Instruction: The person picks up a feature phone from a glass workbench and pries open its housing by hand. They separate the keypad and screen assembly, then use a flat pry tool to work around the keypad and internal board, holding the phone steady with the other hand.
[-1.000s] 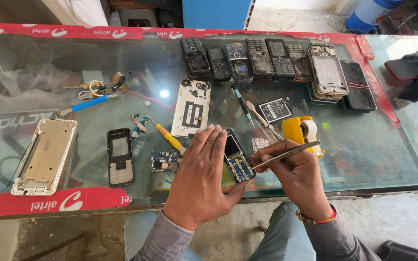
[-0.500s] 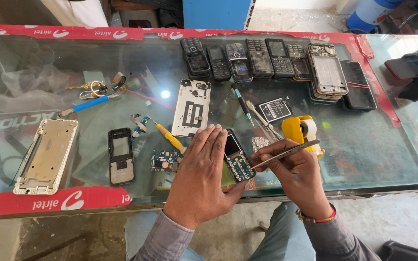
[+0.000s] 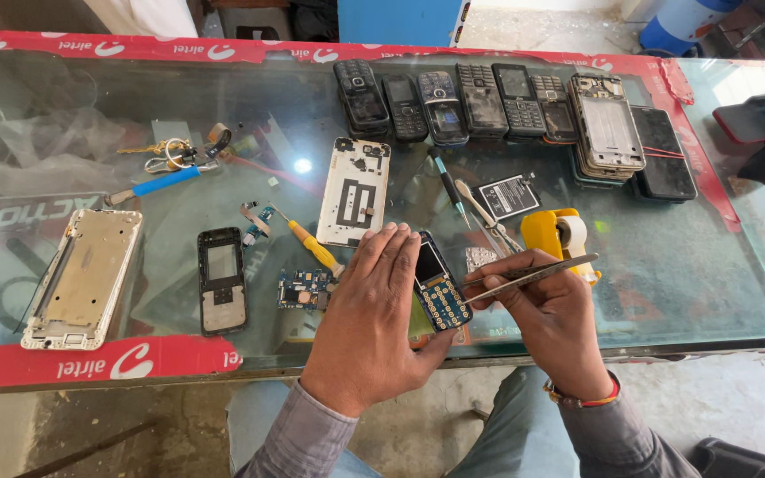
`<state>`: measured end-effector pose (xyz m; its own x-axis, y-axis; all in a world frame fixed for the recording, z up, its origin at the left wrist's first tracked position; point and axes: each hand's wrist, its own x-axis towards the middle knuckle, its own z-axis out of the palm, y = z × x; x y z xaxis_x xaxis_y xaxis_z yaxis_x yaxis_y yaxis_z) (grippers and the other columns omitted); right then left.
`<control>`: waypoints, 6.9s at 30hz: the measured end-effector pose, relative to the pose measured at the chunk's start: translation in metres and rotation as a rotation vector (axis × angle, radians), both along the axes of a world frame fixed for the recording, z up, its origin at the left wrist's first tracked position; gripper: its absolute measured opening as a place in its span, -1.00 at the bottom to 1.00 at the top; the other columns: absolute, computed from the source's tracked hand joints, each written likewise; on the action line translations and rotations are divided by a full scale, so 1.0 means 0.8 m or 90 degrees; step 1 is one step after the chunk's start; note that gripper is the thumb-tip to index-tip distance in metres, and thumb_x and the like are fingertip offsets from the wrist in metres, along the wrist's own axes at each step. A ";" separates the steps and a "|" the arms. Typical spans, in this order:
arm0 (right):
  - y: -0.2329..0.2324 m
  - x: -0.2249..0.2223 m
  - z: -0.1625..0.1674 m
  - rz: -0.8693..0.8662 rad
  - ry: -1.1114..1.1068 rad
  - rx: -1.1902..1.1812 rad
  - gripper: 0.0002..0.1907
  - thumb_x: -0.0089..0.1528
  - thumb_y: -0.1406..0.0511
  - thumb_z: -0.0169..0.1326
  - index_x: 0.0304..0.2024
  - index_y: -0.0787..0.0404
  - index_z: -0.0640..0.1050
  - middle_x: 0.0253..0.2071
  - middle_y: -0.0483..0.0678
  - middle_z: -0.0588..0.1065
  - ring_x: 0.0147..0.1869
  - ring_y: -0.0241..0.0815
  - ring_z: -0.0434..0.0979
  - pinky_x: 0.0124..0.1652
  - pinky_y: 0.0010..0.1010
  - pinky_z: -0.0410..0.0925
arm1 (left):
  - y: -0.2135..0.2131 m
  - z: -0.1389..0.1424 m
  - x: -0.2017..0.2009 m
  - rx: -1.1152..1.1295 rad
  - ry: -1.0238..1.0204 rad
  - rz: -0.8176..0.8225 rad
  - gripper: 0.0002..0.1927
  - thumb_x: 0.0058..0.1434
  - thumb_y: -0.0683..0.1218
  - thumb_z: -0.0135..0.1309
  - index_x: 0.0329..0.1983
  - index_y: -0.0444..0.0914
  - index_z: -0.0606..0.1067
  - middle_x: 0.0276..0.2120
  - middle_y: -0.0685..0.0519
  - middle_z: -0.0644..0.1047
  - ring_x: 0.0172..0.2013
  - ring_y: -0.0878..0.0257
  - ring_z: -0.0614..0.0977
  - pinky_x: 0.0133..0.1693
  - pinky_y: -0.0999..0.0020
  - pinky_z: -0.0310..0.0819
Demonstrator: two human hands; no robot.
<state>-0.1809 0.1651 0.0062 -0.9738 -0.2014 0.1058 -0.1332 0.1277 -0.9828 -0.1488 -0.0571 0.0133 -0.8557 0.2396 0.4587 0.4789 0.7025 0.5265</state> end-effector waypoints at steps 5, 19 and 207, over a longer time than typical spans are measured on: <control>-0.004 0.000 0.002 -0.012 0.008 0.061 -0.86 0.32 0.41 0.08 -0.13 0.40 0.57 -0.21 0.04 0.65 -0.18 -0.25 0.67 -0.16 -0.43 0.51 | -0.001 0.000 -0.001 0.001 -0.001 -0.003 0.00 0.02 0.16 0.30 0.31 -0.60 0.21 0.26 -0.43 0.33 0.37 -0.25 0.25 0.39 -0.06 0.04; -0.004 0.009 0.009 0.000 0.015 0.042 -0.85 0.33 0.38 0.07 -0.14 0.40 0.55 -0.21 0.03 0.66 -0.19 -0.27 0.67 -0.16 -0.44 0.52 | -0.002 0.001 0.010 -0.002 0.011 0.004 -0.01 0.04 0.15 0.29 0.33 -0.59 0.21 0.27 -0.43 0.32 0.38 -0.25 0.25 0.39 -0.06 0.04; -0.039 0.006 0.007 0.063 0.109 0.149 -0.88 0.26 0.46 0.14 -0.17 0.34 0.66 -0.13 -0.03 0.65 -0.04 -0.25 0.67 -0.01 -0.43 0.51 | -0.021 -0.001 0.009 0.012 0.009 -0.005 0.01 -0.03 0.13 0.34 0.30 -0.59 0.21 0.26 -0.40 0.34 0.37 -0.25 0.26 0.40 -0.06 0.03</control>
<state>-0.1759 0.1339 0.0119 -0.9203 -0.3325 0.2063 -0.3173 0.3257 -0.8906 -0.1417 -0.0737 0.0129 -0.8472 0.2377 0.4752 0.4920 0.6886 0.5327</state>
